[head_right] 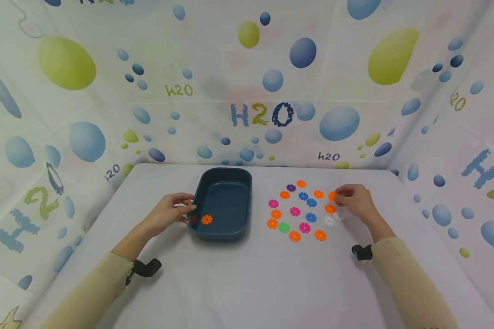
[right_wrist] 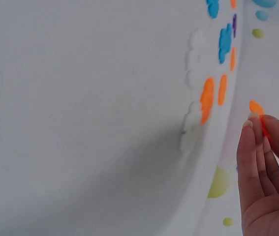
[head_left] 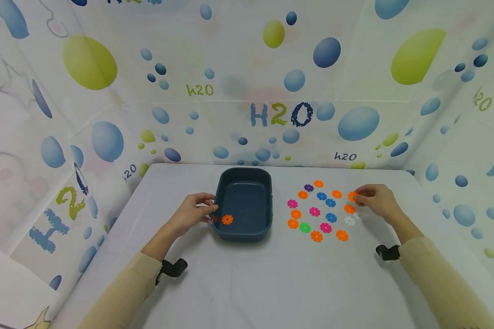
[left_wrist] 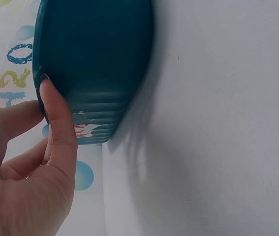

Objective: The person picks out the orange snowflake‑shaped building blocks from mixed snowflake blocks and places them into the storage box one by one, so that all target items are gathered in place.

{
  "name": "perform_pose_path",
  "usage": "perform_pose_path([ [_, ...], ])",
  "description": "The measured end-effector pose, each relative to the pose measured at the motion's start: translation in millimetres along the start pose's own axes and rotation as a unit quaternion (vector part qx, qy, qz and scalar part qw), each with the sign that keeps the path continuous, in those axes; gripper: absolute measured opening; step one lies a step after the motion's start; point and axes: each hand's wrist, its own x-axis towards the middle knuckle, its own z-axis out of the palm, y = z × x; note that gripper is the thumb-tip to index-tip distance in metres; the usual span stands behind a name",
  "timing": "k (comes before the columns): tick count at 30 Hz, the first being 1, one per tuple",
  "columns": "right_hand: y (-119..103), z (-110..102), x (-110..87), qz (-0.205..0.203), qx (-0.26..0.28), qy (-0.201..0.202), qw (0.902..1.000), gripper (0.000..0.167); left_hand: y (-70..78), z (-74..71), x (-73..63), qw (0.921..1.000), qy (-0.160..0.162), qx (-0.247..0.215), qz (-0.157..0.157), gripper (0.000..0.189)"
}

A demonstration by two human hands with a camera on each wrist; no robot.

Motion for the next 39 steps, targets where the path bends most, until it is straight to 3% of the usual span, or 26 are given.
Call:
perform_pose_path([
  [24,-103,24,-22.5,-0.120,0.043,-0.053,0.9903,0.032,1.0,0.1,0.0,1.0000,0.001,-0.004,-0.001,0.047],
  [31,-132,41,-21.1,-0.162,0.076,-0.079,0.9808,0.025,0.5,-0.2,-0.6,1.0000,0.000,-0.005,-0.002,0.047],
  [39,-169,71,-17.7,-0.179,0.097,-0.110,0.9728,0.025,1.8,-0.4,-0.7,0.9999,-0.001,-0.010,-0.001,0.048],
])
